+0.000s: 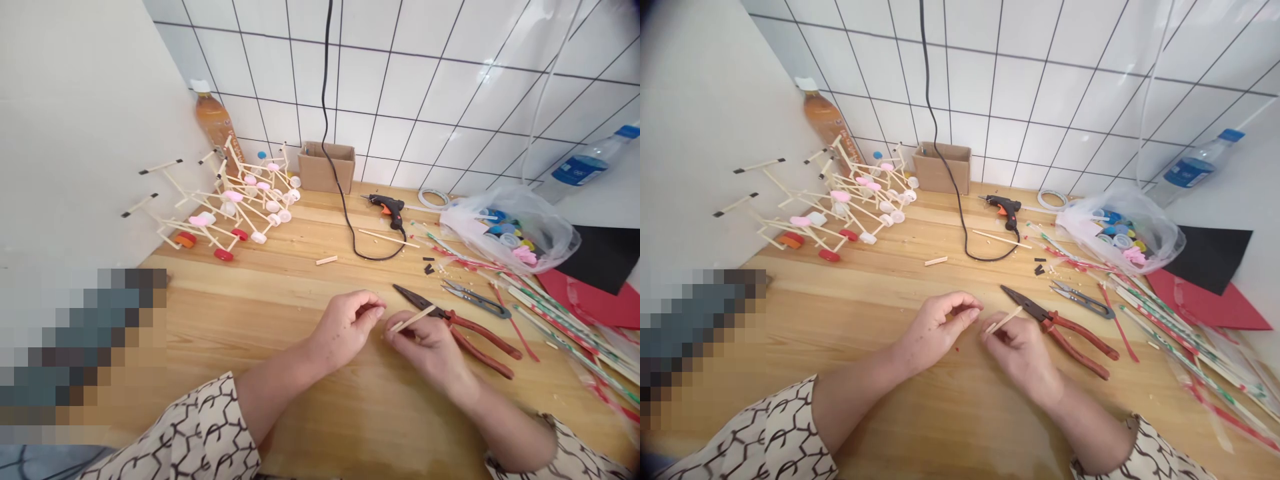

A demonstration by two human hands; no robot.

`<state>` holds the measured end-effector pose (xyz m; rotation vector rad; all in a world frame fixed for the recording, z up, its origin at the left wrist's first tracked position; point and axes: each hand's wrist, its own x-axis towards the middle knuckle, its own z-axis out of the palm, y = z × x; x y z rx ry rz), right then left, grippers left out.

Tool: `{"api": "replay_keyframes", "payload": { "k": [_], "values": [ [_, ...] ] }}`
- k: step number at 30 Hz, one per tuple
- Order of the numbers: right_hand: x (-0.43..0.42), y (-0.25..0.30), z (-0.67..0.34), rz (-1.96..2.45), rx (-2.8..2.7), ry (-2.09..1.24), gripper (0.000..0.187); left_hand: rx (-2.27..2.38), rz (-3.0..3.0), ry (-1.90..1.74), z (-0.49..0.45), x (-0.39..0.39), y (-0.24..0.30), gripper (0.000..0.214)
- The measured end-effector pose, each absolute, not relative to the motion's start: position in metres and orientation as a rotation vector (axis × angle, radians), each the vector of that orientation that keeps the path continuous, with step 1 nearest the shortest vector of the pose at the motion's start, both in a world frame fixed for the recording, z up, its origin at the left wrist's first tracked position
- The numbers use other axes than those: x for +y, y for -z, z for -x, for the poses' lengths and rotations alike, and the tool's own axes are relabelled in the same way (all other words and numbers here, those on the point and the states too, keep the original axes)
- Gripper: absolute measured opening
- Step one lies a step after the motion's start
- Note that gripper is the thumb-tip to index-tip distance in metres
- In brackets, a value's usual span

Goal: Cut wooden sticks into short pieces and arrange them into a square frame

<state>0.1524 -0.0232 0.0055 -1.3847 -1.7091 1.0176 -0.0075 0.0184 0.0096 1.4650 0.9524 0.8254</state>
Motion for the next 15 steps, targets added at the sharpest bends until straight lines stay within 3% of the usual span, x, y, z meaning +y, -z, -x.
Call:
{"api": "replay_keyframes", "payload": {
  "k": [6,15],
  "values": [
    [-0.015,-0.015,-0.159,1.341,-0.831,-1.491,0.017,0.862,-1.235,-0.627,0.009,0.021,-0.012,0.015],
    [-0.018,-0.016,-0.155,1.215,-0.565,-1.713,0.015,0.762,-0.972,-0.534,0.005,0.019,-0.013,0.009]
  ]
}}
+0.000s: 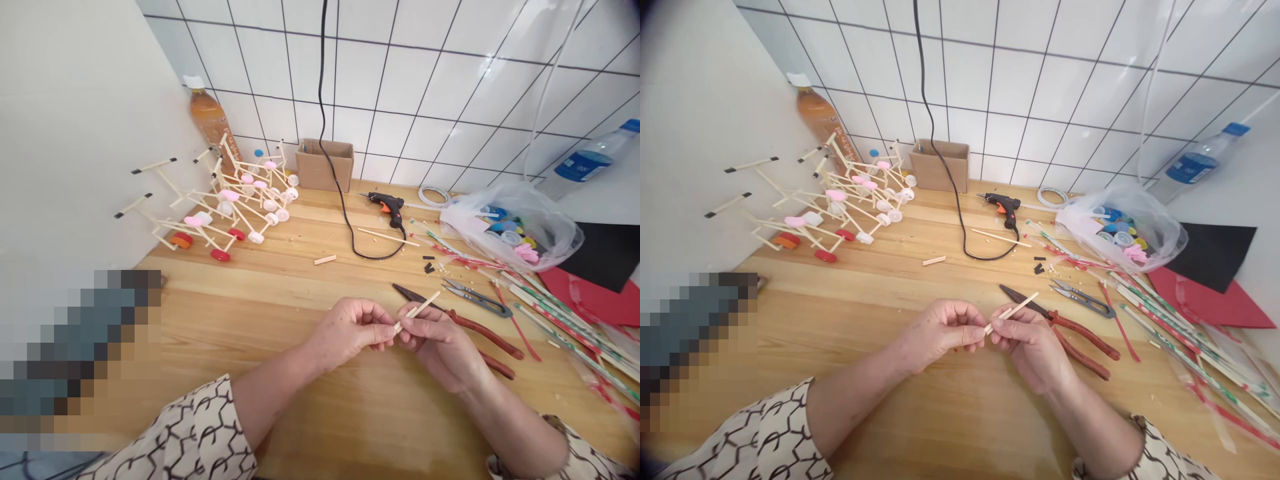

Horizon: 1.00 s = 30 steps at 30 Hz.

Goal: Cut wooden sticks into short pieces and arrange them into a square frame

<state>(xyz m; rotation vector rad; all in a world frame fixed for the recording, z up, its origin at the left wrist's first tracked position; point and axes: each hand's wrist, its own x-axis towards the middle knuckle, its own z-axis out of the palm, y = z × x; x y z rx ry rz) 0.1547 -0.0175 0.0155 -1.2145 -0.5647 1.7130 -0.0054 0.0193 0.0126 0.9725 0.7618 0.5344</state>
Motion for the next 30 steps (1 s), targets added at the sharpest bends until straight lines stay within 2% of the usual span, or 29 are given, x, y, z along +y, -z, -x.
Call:
{"api": "replay_keyframes", "payload": {
  "k": [10,22,30],
  "values": [
    [-0.0215,-0.0144,-0.1499,1.094,-0.524,-1.76,0.013,0.748,-1.017,-0.643,0.0044,0.0161,-0.01,0.012],
    [-0.022,-0.016,-0.1486,1.188,-0.571,-1.663,0.018,0.764,-1.024,-0.613,0.0045,0.0166,-0.009,0.015],
    [-0.0195,-0.0184,-0.1517,1.235,-0.655,-1.585,0.019,0.735,-1.039,-0.491,0.0109,0.0235,-0.0037,0.034]
  ]
}}
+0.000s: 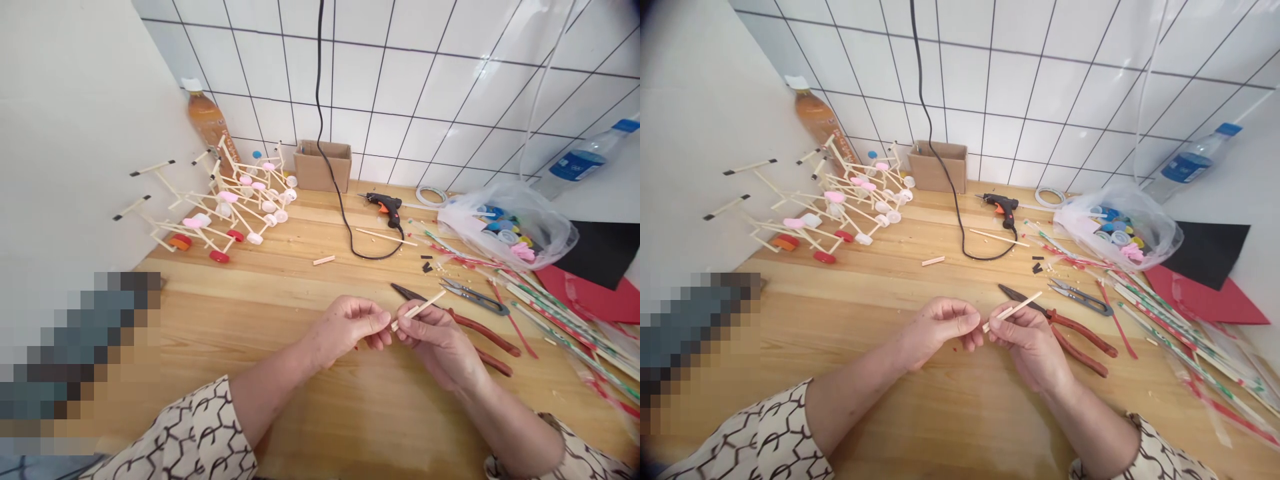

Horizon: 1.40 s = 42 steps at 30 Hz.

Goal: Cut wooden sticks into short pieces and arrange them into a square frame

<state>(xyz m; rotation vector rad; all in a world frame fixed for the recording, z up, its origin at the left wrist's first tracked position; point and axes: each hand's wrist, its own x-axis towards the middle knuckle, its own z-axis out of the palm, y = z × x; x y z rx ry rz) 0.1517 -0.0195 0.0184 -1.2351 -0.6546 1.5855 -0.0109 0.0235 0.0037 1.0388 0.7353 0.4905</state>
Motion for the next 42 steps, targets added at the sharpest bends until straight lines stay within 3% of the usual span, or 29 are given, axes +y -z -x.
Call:
{"api": "replay_keyframes", "payload": {
  "k": [14,42],
  "values": [
    [-0.022,-0.012,-0.147,1.261,-0.822,-1.546,0.014,0.912,-1.238,-0.457,0.008,0.016,-0.013,0.012],
    [-0.024,-0.013,-0.155,1.342,-1.068,-1.376,0.018,0.86,-1.228,-0.509,0.008,0.016,-0.014,0.022]
  ]
}}
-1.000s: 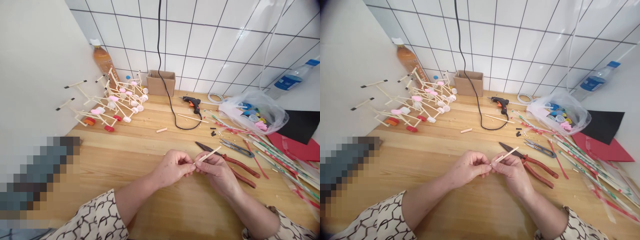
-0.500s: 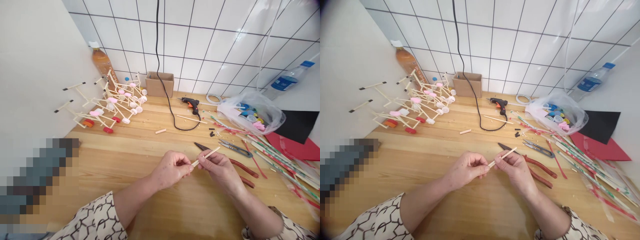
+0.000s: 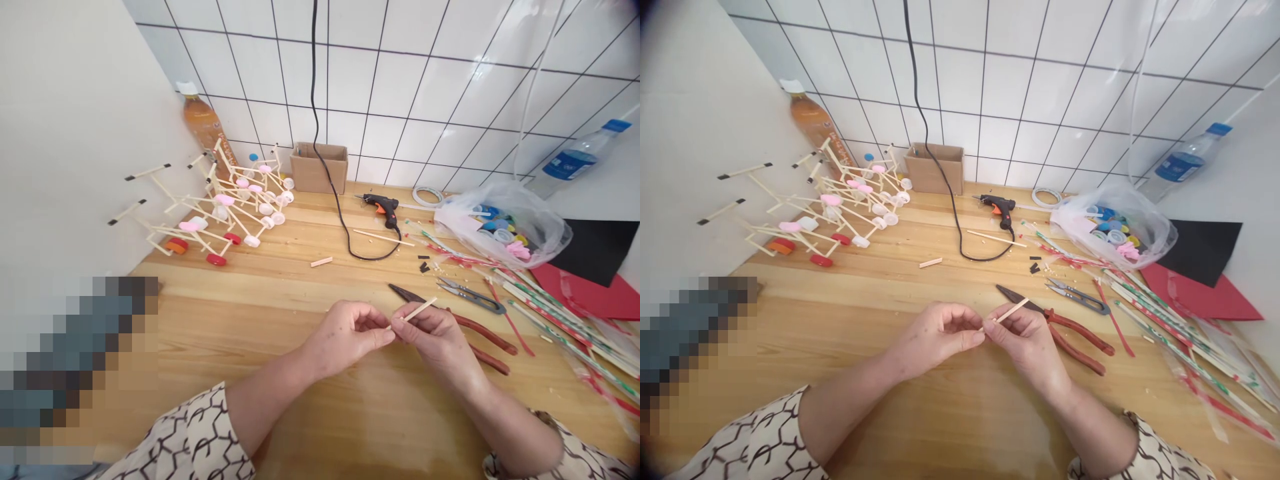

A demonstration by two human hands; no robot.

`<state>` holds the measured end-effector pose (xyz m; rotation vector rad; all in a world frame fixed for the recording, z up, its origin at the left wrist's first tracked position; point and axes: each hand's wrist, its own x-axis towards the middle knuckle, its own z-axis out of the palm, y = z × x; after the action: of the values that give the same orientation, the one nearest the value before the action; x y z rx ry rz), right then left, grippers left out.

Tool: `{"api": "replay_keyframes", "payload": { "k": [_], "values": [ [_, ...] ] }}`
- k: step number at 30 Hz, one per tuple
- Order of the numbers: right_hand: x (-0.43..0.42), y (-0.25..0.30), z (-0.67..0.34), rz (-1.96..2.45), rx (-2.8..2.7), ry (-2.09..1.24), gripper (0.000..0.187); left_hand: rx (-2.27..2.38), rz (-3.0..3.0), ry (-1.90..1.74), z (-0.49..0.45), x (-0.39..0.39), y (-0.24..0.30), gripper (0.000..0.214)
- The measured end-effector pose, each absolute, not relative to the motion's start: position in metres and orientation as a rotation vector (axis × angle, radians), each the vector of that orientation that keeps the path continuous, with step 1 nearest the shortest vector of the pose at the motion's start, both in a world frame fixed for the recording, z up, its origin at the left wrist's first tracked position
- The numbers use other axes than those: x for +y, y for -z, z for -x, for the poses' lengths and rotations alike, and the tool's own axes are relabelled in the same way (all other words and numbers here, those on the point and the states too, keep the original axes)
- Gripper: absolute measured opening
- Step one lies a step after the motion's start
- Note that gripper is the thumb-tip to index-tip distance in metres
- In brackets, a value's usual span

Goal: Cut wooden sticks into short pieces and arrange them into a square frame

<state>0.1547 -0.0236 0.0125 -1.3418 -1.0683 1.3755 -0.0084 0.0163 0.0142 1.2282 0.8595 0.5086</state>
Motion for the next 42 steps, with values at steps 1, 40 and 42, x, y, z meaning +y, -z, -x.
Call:
{"api": "replay_keyframes", "payload": {
  "k": [1,40,42],
  "values": [
    [-0.024,-0.012,-0.153,1.34,-1.077,-1.376,0.018,0.873,-1.215,-0.509,0.008,0.016,-0.015,0.019],
    [-0.025,-0.009,-0.155,1.333,-1.187,-1.418,0.019,0.953,-1.275,-0.521,0.003,0.008,-0.009,0.014],
    [-0.024,-0.01,-0.155,1.328,-1.222,-1.438,0.021,0.948,-1.26,-0.513,0.003,0.008,-0.009,0.015]
  ]
}}
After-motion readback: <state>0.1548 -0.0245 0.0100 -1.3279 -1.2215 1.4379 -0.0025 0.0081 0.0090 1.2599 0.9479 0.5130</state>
